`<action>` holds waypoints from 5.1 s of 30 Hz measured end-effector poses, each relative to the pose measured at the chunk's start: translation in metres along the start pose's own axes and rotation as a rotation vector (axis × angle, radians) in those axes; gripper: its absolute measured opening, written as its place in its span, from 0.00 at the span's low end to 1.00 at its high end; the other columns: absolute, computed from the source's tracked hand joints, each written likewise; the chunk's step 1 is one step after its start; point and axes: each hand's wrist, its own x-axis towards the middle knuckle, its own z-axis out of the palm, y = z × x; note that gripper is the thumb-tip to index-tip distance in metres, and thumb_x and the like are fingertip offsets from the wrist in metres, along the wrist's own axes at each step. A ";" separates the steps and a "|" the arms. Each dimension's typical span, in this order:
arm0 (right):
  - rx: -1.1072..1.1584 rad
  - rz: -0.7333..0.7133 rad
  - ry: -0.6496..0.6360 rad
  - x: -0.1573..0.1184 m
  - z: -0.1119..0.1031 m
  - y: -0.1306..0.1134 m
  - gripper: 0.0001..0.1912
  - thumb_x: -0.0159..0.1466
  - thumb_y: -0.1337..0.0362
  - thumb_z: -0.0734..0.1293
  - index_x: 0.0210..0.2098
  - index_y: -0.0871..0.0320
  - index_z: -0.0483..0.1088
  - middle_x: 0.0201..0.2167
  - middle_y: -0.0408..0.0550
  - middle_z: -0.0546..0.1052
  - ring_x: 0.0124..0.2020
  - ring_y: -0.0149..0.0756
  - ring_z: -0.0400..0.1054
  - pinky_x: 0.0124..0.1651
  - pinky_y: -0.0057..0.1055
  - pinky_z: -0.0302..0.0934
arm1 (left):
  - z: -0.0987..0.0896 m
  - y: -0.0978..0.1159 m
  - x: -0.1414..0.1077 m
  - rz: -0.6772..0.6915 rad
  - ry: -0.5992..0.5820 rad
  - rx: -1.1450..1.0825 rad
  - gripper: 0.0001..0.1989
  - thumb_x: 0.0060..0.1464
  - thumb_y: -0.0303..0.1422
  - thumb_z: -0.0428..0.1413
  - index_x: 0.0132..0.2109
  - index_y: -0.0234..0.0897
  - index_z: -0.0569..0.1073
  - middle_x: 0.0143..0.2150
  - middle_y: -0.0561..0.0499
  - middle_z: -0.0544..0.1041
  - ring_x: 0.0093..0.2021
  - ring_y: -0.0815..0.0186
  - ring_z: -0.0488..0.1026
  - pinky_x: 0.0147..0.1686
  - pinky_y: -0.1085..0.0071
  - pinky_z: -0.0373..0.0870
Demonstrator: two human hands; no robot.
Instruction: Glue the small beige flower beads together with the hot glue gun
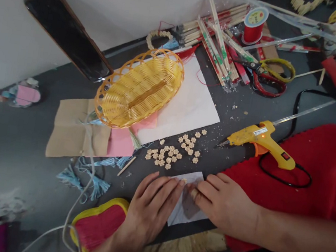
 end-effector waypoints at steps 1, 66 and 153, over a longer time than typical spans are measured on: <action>0.000 0.002 -0.004 0.000 0.000 0.000 0.12 0.67 0.67 0.61 0.48 0.63 0.70 0.34 0.49 0.74 0.32 0.37 0.63 0.32 0.37 0.52 | 0.000 0.000 0.000 0.002 -0.002 0.000 0.15 0.61 0.22 0.51 0.53 0.33 0.74 0.46 0.45 0.79 0.49 0.60 0.72 0.58 0.56 0.63; 0.182 0.047 -0.077 0.010 -0.013 0.018 0.15 0.69 0.69 0.58 0.49 0.61 0.72 0.31 0.46 0.75 0.31 0.38 0.60 0.34 0.38 0.48 | 0.001 -0.003 -0.005 -0.155 -0.067 -0.142 0.17 0.56 0.32 0.59 0.54 0.42 0.75 0.49 0.48 0.77 0.52 0.57 0.68 0.63 0.51 0.55; 0.081 0.275 0.011 0.027 -0.007 0.005 0.07 0.67 0.65 0.64 0.34 0.59 0.72 0.34 0.46 0.77 0.34 0.32 0.73 0.35 0.26 0.65 | 0.003 -0.001 -0.005 -0.068 0.018 0.019 0.13 0.59 0.26 0.53 0.50 0.39 0.74 0.48 0.46 0.76 0.52 0.54 0.68 0.55 0.49 0.66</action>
